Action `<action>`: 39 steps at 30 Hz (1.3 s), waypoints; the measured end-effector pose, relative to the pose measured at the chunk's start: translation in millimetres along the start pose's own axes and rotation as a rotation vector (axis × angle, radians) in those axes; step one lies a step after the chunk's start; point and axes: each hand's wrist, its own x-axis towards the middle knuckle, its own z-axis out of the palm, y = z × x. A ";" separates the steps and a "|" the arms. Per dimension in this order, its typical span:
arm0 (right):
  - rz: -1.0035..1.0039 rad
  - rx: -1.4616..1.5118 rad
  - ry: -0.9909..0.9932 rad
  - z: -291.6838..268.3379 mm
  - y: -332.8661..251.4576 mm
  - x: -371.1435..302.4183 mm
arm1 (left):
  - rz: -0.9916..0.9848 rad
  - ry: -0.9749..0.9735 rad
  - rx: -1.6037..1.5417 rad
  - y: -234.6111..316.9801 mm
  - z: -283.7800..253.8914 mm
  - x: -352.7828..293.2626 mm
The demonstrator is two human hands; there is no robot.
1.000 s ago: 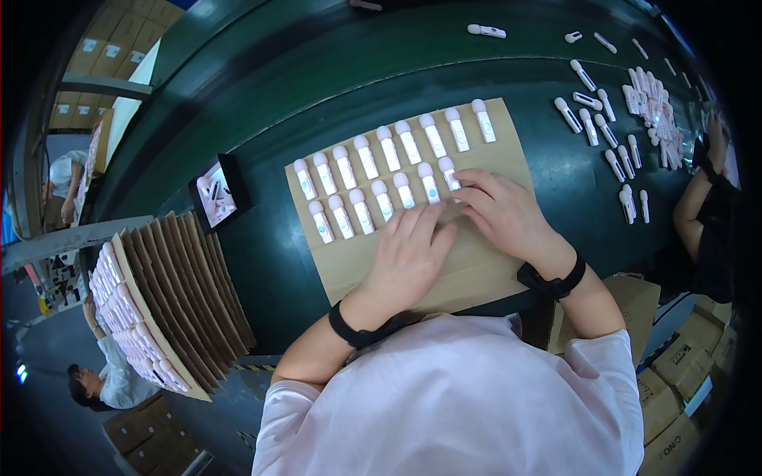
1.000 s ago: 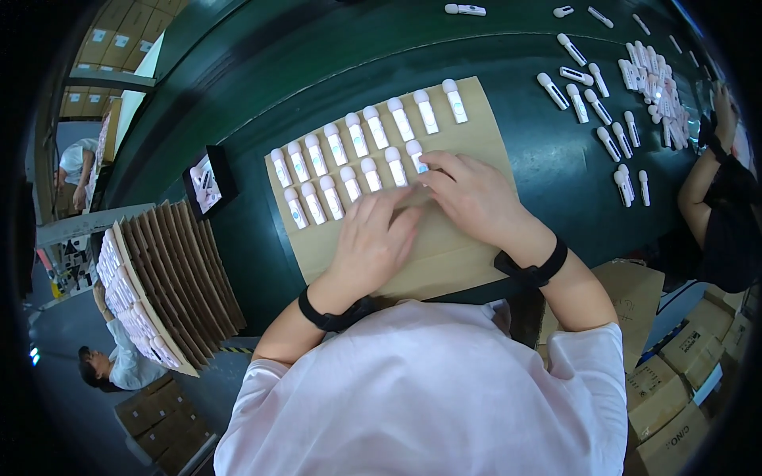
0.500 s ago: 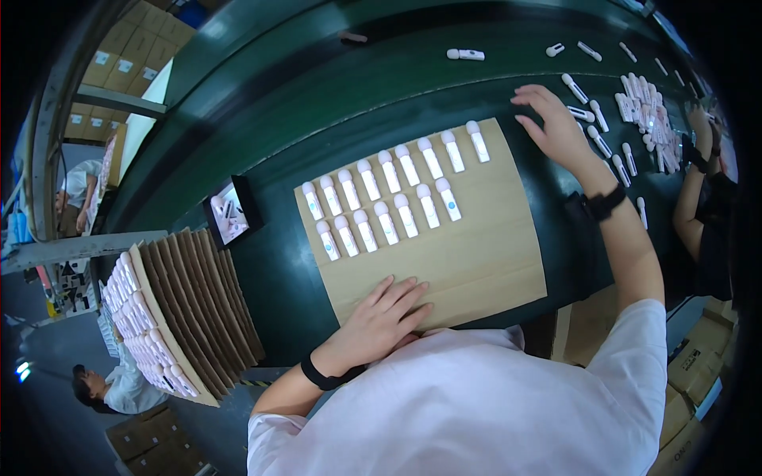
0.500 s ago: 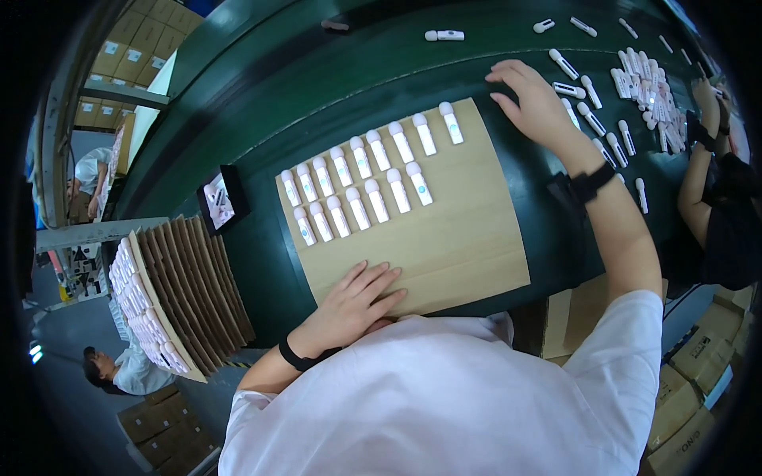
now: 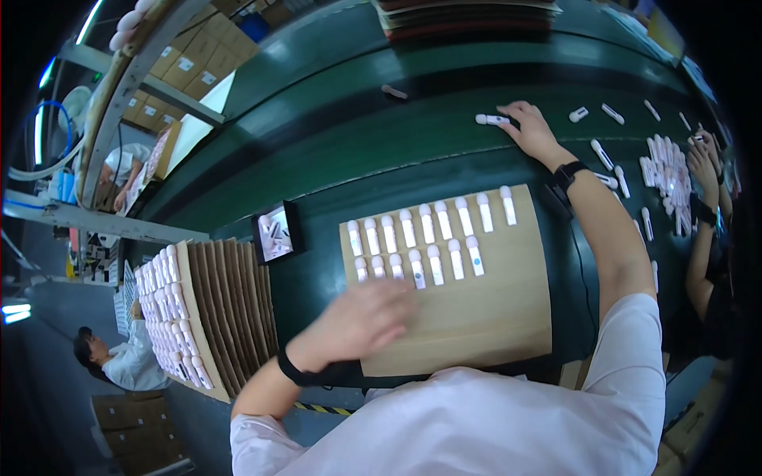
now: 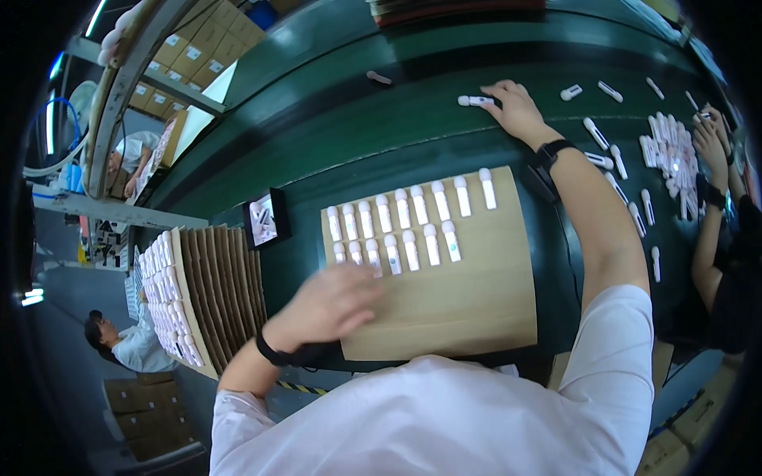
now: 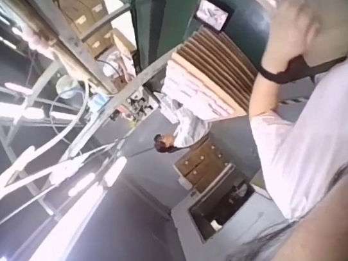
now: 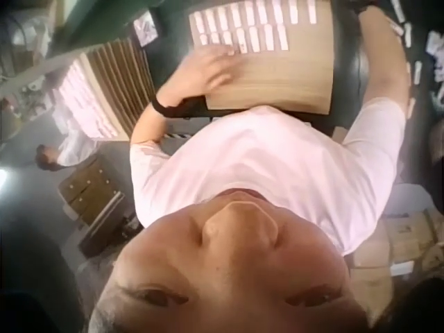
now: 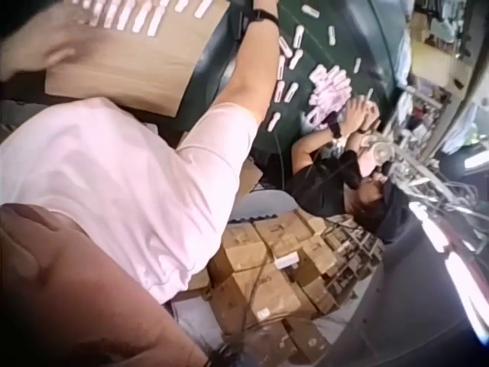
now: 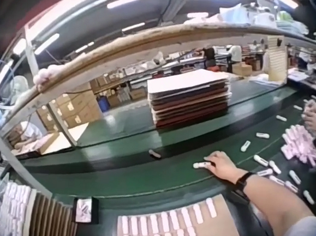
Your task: The person picks up white electronic devices and their caps from a conveyor belt, fits the caps onto the devices, and aligns the assembled units in rows on a cardboard sheet.
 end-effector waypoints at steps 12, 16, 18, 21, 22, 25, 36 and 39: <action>0.159 0.311 0.042 1.1 -2.4 -0.2 | -0.230 0.216 0.502 -195.5 -124.8 103.4; 0.092 0.288 0.087 -0.9 -3.6 -3.3 | -0.334 0.130 0.535 -242.8 -117.3 149.7; 0.144 0.277 0.067 -2.2 -3.9 -3.8 | -0.309 0.181 0.542 -270.1 -101.6 170.1; 0.158 0.258 0.046 -3.7 -3.2 -1.2 | -0.203 0.216 0.590 -301.2 -83.3 198.1; 0.168 0.249 0.034 -2.9 -3.1 -2.1 | -0.207 0.215 0.587 -306.6 -78.7 206.1; 0.217 0.292 0.005 -2.7 -3.2 0.8 | -0.305 0.131 0.554 -320.7 -72.7 220.0; 0.078 0.329 0.011 16.6 56.0 -3.0 | -0.346 0.517 0.218 -276.0 -80.8 207.7; 0.055 0.319 -0.010 16.3 51.4 1.3 | -0.279 0.751 -0.090 -211.5 -96.6 170.3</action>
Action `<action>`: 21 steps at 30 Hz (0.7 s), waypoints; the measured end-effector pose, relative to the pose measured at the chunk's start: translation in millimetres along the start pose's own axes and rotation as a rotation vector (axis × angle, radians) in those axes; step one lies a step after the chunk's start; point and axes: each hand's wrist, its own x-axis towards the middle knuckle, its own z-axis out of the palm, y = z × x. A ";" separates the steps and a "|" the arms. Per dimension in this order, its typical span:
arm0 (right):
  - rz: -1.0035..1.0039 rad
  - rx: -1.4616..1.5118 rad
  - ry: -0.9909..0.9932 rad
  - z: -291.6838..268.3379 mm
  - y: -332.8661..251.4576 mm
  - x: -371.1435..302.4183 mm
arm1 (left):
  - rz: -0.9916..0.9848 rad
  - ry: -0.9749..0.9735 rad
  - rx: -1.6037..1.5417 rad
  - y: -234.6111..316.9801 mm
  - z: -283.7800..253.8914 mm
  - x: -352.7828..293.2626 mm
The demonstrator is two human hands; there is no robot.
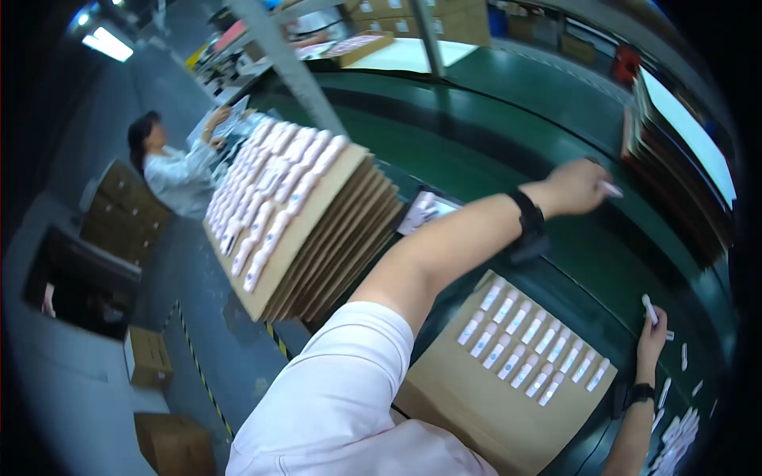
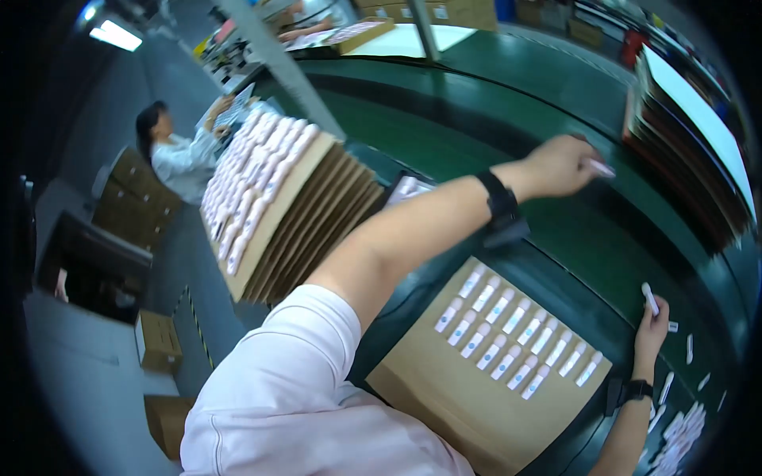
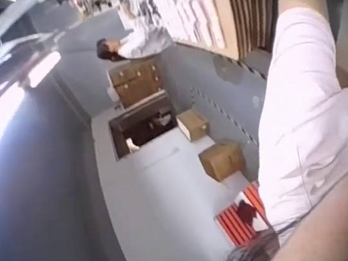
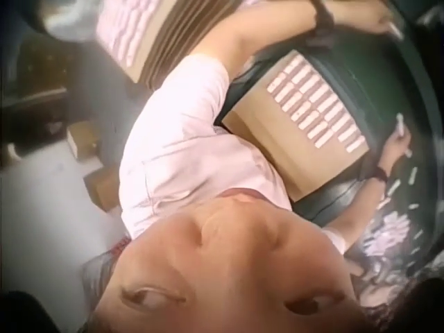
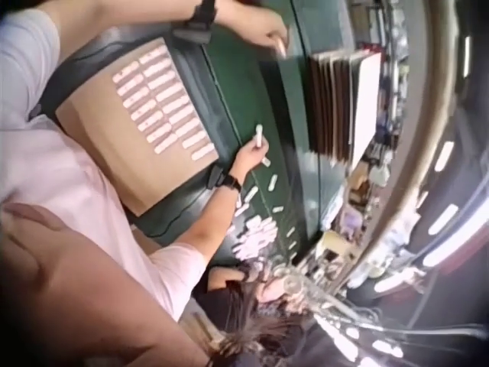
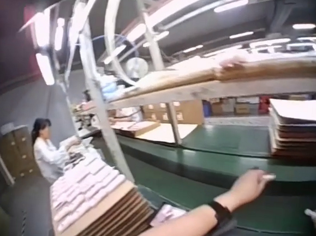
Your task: The person picks up white electronic devices and their caps from a conveyor belt, fits the caps onto the devices, and aligns the assembled units in rows on a cardboard sheet.
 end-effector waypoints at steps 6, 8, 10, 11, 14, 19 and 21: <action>-0.033 0.057 0.035 2.6 13.1 7.8 | -0.150 0.122 -0.541 97.6 -40.0 -120.5; 0.019 0.020 -0.020 -2.1 14.5 10.2 | -0.271 0.088 -0.775 113.0 -45.3 -160.0; 0.048 0.097 -0.030 -8.8 11.1 7.9 | -0.327 0.081 -0.933 118.2 -47.4 -194.7; 0.099 0.169 -0.039 -13.4 9.4 5.6 | -0.397 0.074 -0.947 117.2 -49.9 -209.9; 0.162 0.275 -0.021 -25.3 -16.1 -5.0 | -0.554 0.075 -0.998 121.0 -68.4 -247.9; 0.219 0.408 0.052 -58.6 -129.4 -87.4 | -0.610 0.158 -0.965 123.1 -80.1 -304.3; 0.333 0.236 0.078 -77.9 -181.4 -136.3 | -0.596 0.153 -0.981 131.7 -76.9 -313.5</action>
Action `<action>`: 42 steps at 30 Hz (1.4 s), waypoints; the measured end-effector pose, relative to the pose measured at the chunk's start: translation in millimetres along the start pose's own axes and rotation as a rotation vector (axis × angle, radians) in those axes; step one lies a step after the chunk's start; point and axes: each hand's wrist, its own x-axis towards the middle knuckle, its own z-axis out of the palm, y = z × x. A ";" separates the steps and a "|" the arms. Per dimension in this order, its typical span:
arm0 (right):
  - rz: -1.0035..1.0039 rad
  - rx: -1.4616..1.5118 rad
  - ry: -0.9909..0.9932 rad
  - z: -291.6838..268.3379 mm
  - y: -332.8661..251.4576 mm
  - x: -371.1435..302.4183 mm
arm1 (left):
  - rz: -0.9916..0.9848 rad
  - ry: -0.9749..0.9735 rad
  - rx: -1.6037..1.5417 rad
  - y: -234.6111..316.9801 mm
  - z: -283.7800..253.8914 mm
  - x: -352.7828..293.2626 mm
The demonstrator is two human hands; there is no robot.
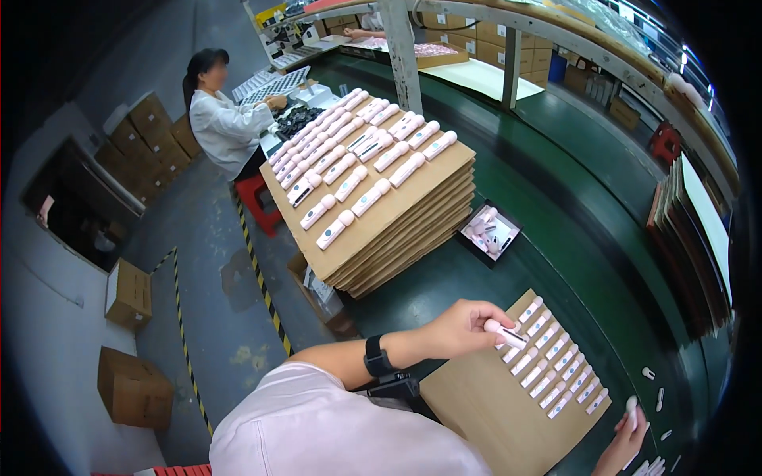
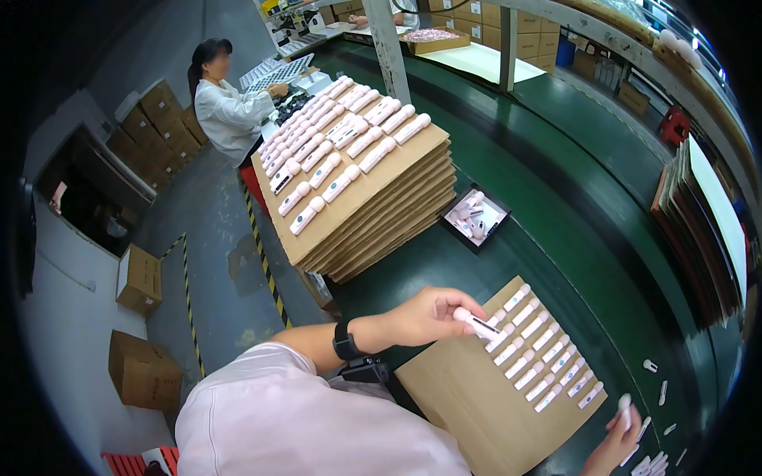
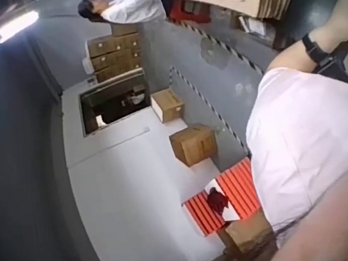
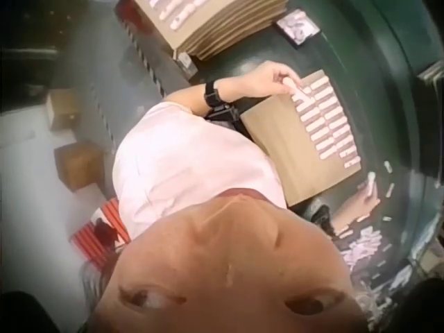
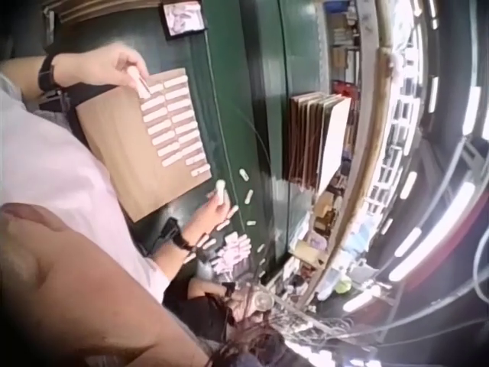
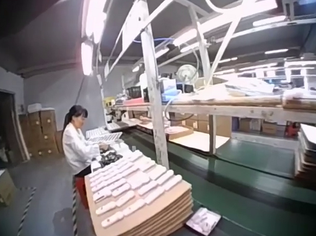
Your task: The person picks up white electronic devices and their caps from a conveyor belt, fits the caps onto the devices, and aligns the assembled units in rows on a cardboard sheet.
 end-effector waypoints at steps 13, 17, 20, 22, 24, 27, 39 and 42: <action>0.037 0.325 -0.163 67.7 -34.4 -143.2 | -0.042 -0.224 -0.068 -4.9 42.2 -6.1; 0.048 0.315 -0.244 75.4 -60.6 -141.4 | 0.119 -0.189 0.292 10.3 42.2 -6.7; -0.020 0.406 -0.345 89.8 -72.4 -134.4 | 0.059 -0.123 0.302 13.8 41.1 -13.4; -0.147 0.431 -0.413 96.7 -74.3 -125.7 | 0.066 -0.104 0.294 11.6 41.5 -13.9; -0.210 0.419 -0.388 100.3 -69.9 -123.5 | 0.053 -0.125 0.257 7.3 42.2 -11.8; -0.299 0.424 -0.389 99.4 -69.6 -128.4 | 0.147 -0.176 0.327 5.7 41.1 -11.8; -0.375 0.419 -0.395 102.5 -62.0 -132.9 | 0.212 -0.253 0.457 4.4 50.5 -12.4; -0.386 0.428 -0.388 101.9 -60.4 -130.7 | 0.204 -0.262 0.433 3.2 51.1 -10.8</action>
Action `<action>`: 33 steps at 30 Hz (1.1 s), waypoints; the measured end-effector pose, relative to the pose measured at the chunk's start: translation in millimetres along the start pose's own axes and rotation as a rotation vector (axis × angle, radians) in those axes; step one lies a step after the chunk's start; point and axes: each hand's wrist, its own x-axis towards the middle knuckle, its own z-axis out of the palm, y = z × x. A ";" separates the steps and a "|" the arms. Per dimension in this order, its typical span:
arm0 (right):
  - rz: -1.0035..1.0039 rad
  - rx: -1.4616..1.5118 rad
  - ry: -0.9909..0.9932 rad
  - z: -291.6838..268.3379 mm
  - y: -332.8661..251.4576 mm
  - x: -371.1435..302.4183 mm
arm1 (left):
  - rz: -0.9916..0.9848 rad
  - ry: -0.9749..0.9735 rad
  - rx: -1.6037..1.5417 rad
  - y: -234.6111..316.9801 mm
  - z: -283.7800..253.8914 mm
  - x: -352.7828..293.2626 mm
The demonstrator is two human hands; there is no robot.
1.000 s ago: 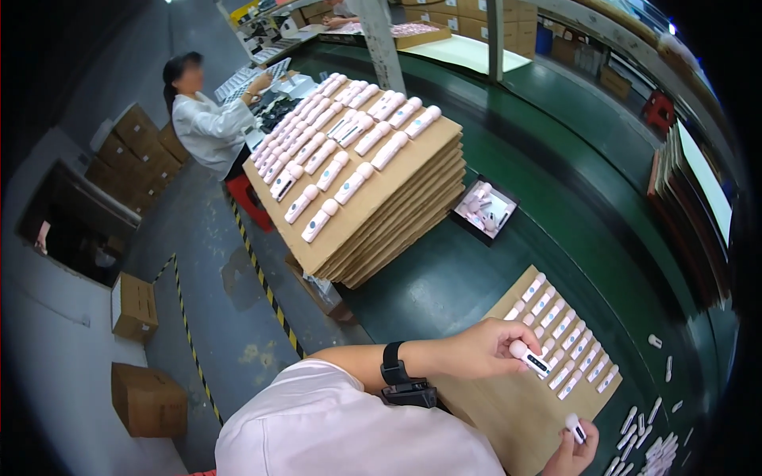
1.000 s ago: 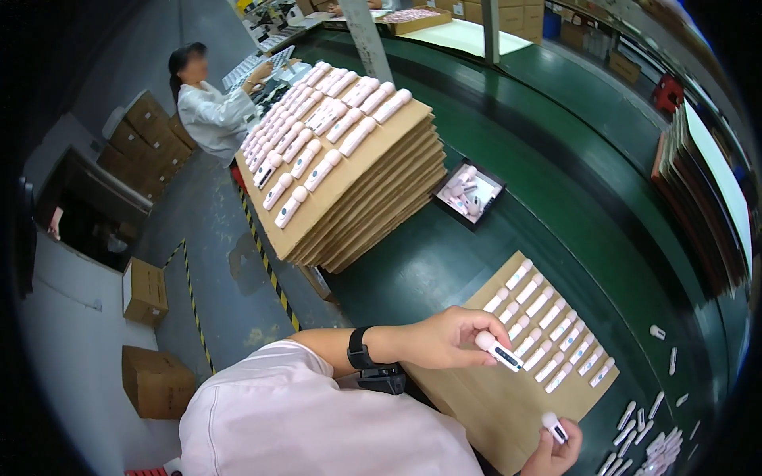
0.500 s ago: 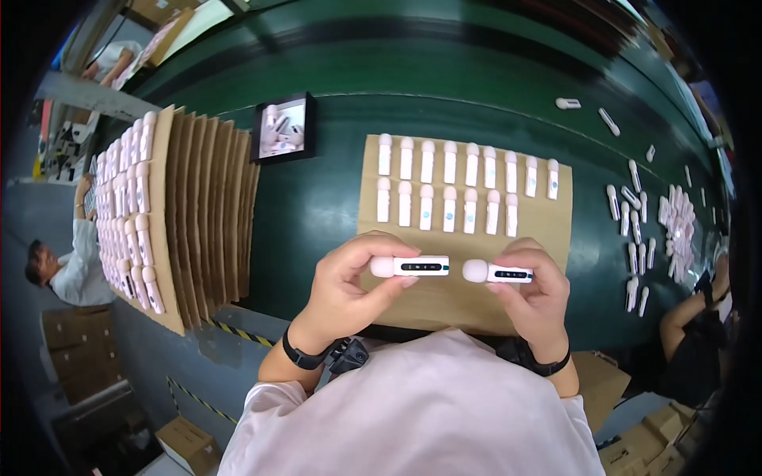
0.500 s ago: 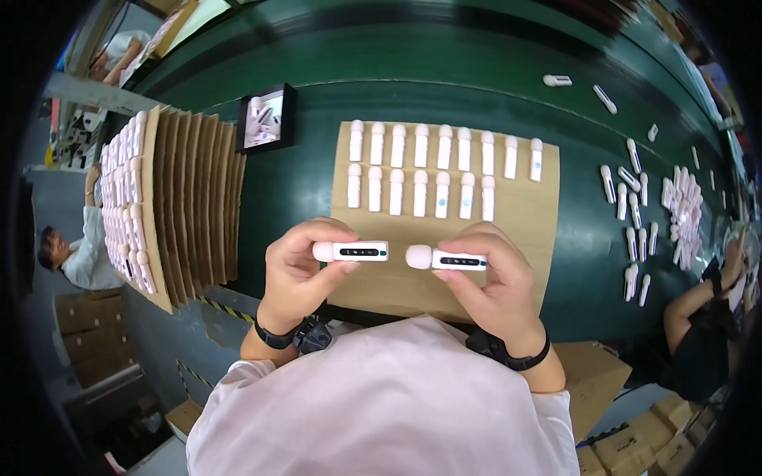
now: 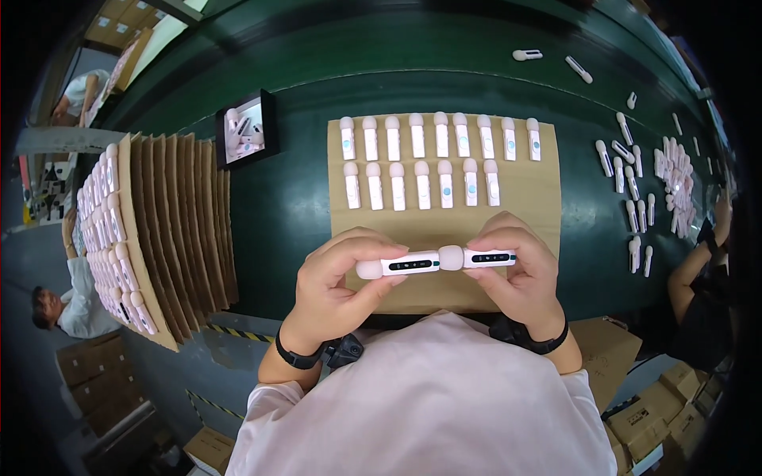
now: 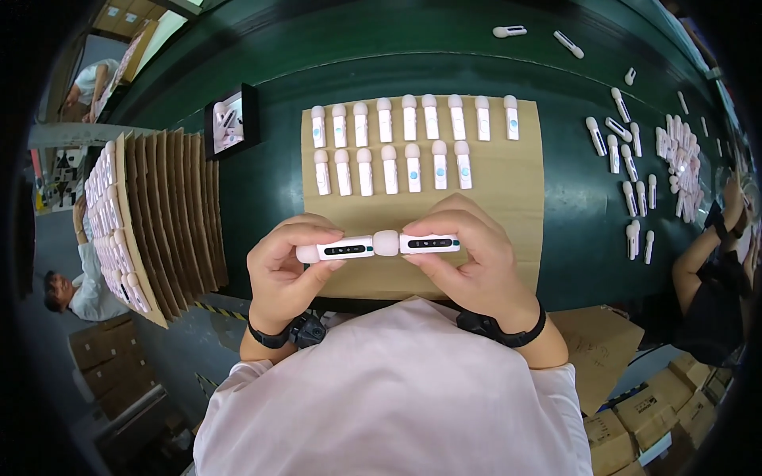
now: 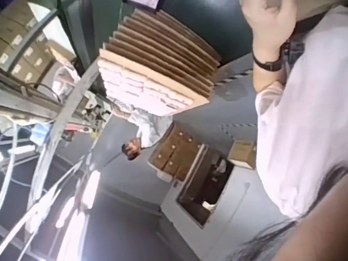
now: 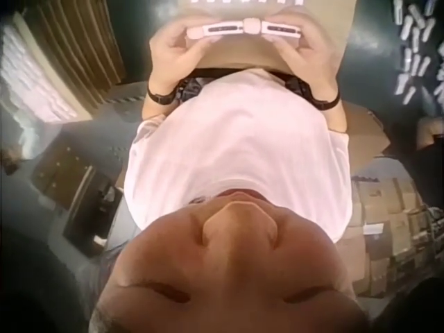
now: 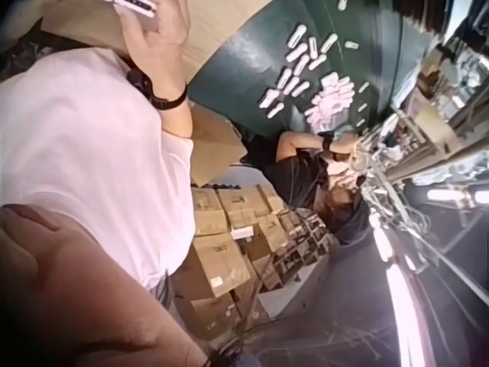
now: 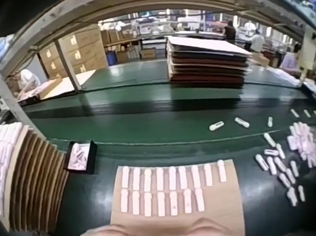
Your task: The person picks up white electronic devices and their caps from a conveyor belt, fits the caps onto the devices, and aligns the assembled units in rows on a cardboard sheet.
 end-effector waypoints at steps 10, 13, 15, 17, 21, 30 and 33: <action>-0.053 -0.035 0.006 -5.5 2.0 1.4 | 0.057 -0.009 0.040 -0.6 5.2 8.3; -0.031 0.027 0.048 -1.8 3.0 0.0 | 0.024 0.028 0.107 3.0 9.4 12.5; 0.014 0.144 0.140 1.9 3.7 -2.4 | 0.037 -0.001 0.134 0.9 10.1 16.0; 0.039 0.163 0.168 1.4 1.8 -3.1 | 0.069 -0.059 0.186 -2.1 10.3 20.9; 0.025 0.069 0.145 -9.9 0.0 -1.0 | 0.121 -0.019 0.084 -19.4 12.1 25.1; -0.106 -0.238 -0.021 6.6 5.1 5.6 | 0.108 -0.058 0.035 -29.6 34.1 26.2; -0.098 -0.201 0.024 2.9 5.8 0.8 | 0.151 -0.042 0.063 -28.6 41.2 27.4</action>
